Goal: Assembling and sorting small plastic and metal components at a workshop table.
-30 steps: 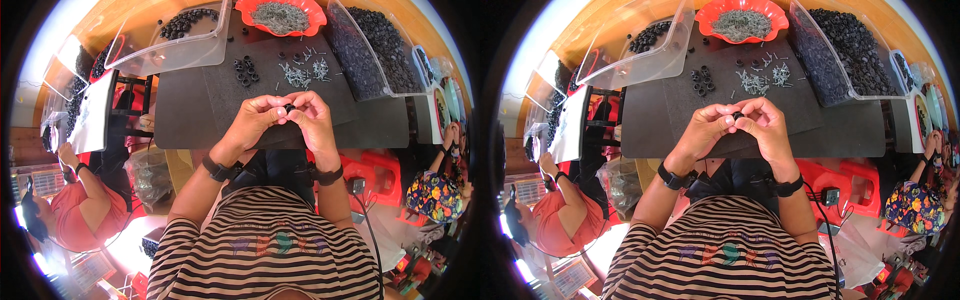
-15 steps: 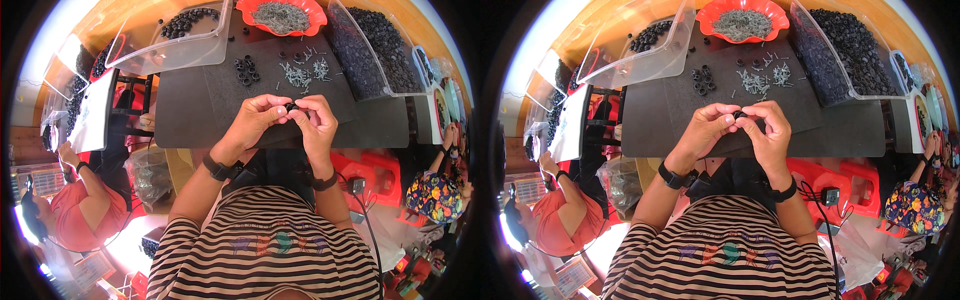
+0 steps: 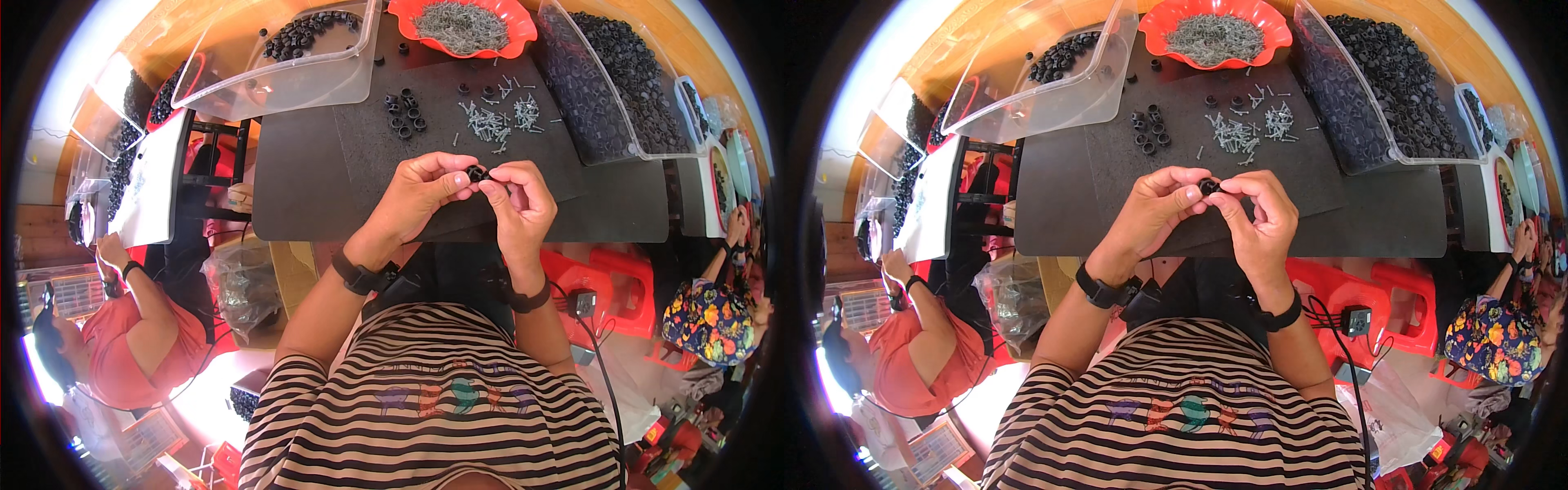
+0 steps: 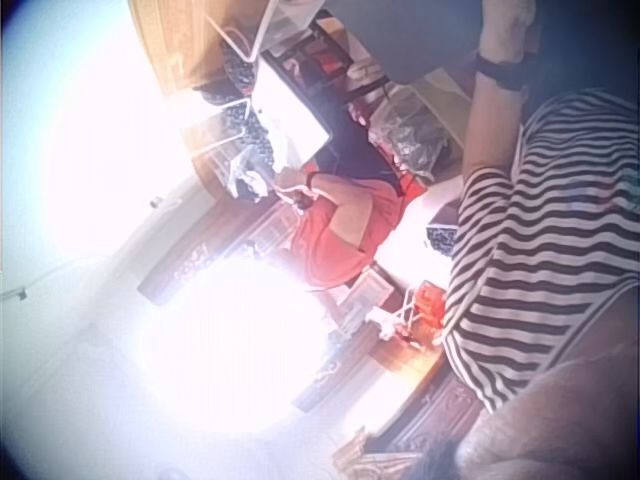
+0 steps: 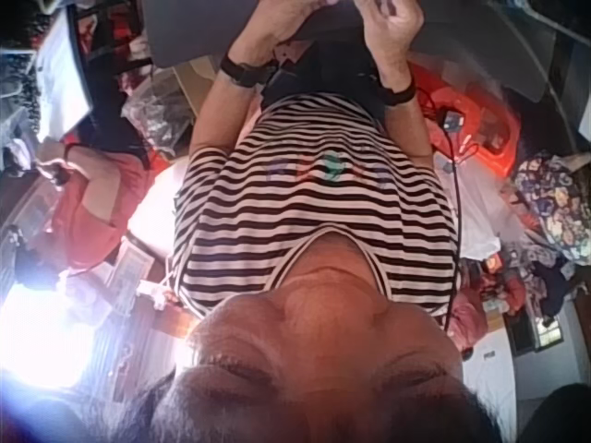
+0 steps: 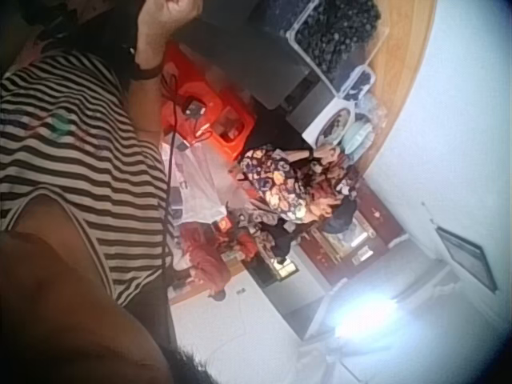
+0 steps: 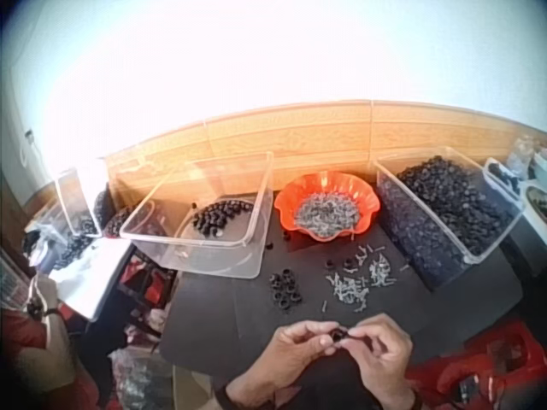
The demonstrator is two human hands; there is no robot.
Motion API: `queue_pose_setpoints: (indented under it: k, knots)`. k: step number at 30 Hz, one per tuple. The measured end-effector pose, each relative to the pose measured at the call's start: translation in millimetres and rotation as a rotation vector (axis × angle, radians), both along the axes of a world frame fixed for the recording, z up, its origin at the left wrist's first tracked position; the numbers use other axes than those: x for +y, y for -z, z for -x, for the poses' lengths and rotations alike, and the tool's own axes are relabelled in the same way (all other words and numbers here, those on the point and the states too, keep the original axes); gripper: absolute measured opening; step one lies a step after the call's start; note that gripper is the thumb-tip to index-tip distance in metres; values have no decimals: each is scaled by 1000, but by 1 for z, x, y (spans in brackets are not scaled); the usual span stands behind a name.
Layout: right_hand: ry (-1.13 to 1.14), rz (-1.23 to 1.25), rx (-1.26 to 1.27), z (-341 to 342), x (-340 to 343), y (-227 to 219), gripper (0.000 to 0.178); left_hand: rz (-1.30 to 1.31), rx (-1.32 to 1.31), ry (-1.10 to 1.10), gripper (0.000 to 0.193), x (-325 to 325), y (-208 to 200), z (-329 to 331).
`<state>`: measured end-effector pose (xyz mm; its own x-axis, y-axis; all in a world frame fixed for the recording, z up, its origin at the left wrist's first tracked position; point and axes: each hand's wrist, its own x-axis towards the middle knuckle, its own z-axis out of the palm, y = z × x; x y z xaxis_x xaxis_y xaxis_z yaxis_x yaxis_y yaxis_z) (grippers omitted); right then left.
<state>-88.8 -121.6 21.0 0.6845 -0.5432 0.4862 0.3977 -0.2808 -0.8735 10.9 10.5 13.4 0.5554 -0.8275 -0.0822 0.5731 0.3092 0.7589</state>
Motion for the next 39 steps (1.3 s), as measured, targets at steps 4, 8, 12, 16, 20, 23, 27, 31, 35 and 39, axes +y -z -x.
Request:
queue_pose_setpoints:
  k: [4, 8, 12, 16, 20, 23, 27, 31, 35, 39]
  knots:
    - [45, 52, 12, 0, 0, -1, 16, -3, -8, 0, 22, 0, 2, -1]
    - [77, 98, 33, 0, 2, -2, 17, -12, -18, 4, 22, 0, 4, -1]
    - [55, 103, 45, 1, 1, -4, 17, -4, -19, -4, 22, -1, 4, 0]
    - [6, 50, 31, 1, 1, -3, 17, -4, -23, -6, 22, -1, 5, -1]
    - [-37, -10, 18, 2, 3, -3, 16, 13, -20, 0, 22, -1, 6, -1]
    - [-29, 1, 26, 2, 1, 0, 16, 13, -24, 1, 22, -1, 6, 0]
    - [-28, 2, 20, 1, 2, 0, 16, 3, -29, 0, 22, -2, 7, 0]
    - [-13, 15, 35, 1, 1, 1, 17, -5, -30, -4, 22, -1, 8, -1]
    - [-3, 39, 18, 0, -1, 5, 17, -37, -50, 0, 21, -1, 4, 1]
    - [6, 54, 64, 1, 0, 0, 17, -42, -45, -12, 21, -1, 4, 1]
